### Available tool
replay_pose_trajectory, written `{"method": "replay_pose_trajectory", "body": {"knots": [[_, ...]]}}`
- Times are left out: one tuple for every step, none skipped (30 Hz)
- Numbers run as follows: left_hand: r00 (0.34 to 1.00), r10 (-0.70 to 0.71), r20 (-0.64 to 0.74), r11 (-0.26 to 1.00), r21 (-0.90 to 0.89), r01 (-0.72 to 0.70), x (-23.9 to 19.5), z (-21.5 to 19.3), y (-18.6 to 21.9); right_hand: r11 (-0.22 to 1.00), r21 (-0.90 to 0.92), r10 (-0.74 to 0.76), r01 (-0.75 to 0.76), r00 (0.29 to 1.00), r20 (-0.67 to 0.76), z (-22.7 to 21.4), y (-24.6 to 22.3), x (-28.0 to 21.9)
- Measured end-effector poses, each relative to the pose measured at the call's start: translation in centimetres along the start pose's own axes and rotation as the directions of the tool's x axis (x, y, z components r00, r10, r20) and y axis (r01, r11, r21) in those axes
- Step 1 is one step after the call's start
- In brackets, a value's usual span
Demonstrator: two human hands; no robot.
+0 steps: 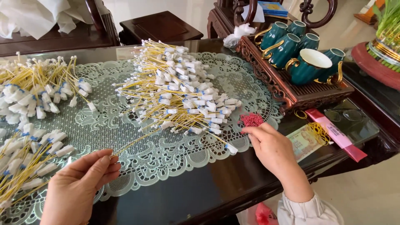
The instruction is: Assembling small components by attaching tiny blue caps to the ends of thin stems
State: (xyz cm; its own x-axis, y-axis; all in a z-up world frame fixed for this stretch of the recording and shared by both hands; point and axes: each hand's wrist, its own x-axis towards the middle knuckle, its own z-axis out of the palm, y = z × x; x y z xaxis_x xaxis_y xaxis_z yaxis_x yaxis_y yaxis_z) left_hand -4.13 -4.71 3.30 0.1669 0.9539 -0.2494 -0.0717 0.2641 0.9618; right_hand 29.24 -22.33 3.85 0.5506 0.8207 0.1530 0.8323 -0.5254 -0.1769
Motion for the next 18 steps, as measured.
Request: {"method": "replay_pose_trajectory", "body": {"knots": [[1.000, -0.001, -0.002, 1.000, -0.002, 0.001, -0.1, 0.0, 0.1, 1.000, -0.002, -0.002, 0.002, 1.000, 0.001, 0.1, 0.0, 0.0], [1.000, -0.004, 0.004, 1.000, 0.010, 0.004, -0.1, 0.0, 0.2, 0.999, 0.038, 0.005, -0.005, 1.000, -0.010, 0.1, 0.1, -0.1], [1.000, -0.008, 0.009, 1.000, 0.022, 0.007, -0.2, 0.1, 0.3, 0.997, 0.077, 0.013, -0.012, 1.000, -0.020, 0.2, 0.2, -0.2], [1.000, -0.010, 0.011, 1.000, 0.022, 0.010, -0.2, 0.1, 0.4, 0.997, 0.075, 0.015, -0.014, 1.000, -0.019, 0.2, 0.4, -0.3], [1.000, -0.012, 0.009, 1.000, 0.025, 0.011, -0.3, 0.1, 0.4, 0.989, 0.146, 0.030, -0.025, 0.999, -0.035, 0.2, 0.6, -0.4], [1.000, -0.013, 0.007, 1.000, 0.029, 0.012, -0.3, 0.1, 0.5, 0.975, 0.218, 0.047, -0.035, 0.998, -0.050, 0.3, 0.8, -0.6], [1.000, -0.015, 0.010, 0.999, 0.030, 0.015, -0.2, 0.1, 0.4, 0.975, 0.217, 0.051, -0.039, 0.998, -0.049, 0.5, 1.1, -0.5], [1.000, -0.012, 0.013, 0.999, 0.033, 0.011, -0.2, 0.1, 0.4, 0.972, 0.233, 0.026, -0.007, 0.996, -0.081, 0.7, 1.4, -0.4], [1.000, -0.008, 0.016, 0.999, 0.037, 0.007, -0.2, 0.1, 0.4, 0.968, 0.248, 0.002, 0.026, 0.993, -0.114, 1.0, 1.7, -0.4], [1.000, -0.008, 0.018, 0.999, 0.037, 0.008, -0.2, 0.1, 0.4, 0.968, 0.248, 0.004, 0.024, 0.993, -0.114, 0.8, 1.6, -0.3], [1.000, -0.011, 0.014, 0.999, 0.040, 0.010, -0.2, 0.2, 0.4, 0.970, 0.245, 0.021, 0.001, 0.996, -0.089, 0.7, 1.5, -0.3], [1.000, -0.013, 0.008, 0.999, 0.042, 0.013, -0.3, 0.1, 0.5, 0.970, 0.241, 0.035, -0.019, 0.997, -0.062, 0.6, 1.3, -0.2], [1.000, -0.013, 0.006, 0.999, 0.042, 0.012, -0.2, 0.1, 0.4, 0.970, 0.242, 0.034, -0.018, 0.998, -0.062, 0.6, 1.3, -0.2], [1.000, -0.009, 0.012, 0.999, 0.034, 0.009, -0.1, 0.0, 0.2, 0.975, 0.222, 0.036, -0.022, 0.998, -0.060, 0.7, 1.3, -0.2], [1.000, -0.006, 0.017, 1.000, 0.025, 0.005, 0.0, -0.1, 0.1, 0.979, 0.202, 0.038, -0.025, 0.998, -0.058, 0.8, 1.4, -0.1], [1.000, -0.005, 0.014, 1.000, 0.025, 0.005, -0.1, 0.0, 0.2, 0.979, 0.204, 0.035, -0.023, 0.998, -0.058, 0.7, 1.2, -0.1], [1.000, -0.011, 0.014, 1.000, 0.026, 0.010, -0.2, 0.0, 0.4, 0.982, 0.183, 0.044, -0.036, 0.998, -0.039, 0.6, 1.0, -0.1], [1.000, -0.016, 0.014, 0.999, 0.028, 0.016, -0.2, 0.1, 0.5, 0.985, 0.163, 0.055, -0.051, 0.998, -0.022, 0.5, 0.8, -0.1]]}}
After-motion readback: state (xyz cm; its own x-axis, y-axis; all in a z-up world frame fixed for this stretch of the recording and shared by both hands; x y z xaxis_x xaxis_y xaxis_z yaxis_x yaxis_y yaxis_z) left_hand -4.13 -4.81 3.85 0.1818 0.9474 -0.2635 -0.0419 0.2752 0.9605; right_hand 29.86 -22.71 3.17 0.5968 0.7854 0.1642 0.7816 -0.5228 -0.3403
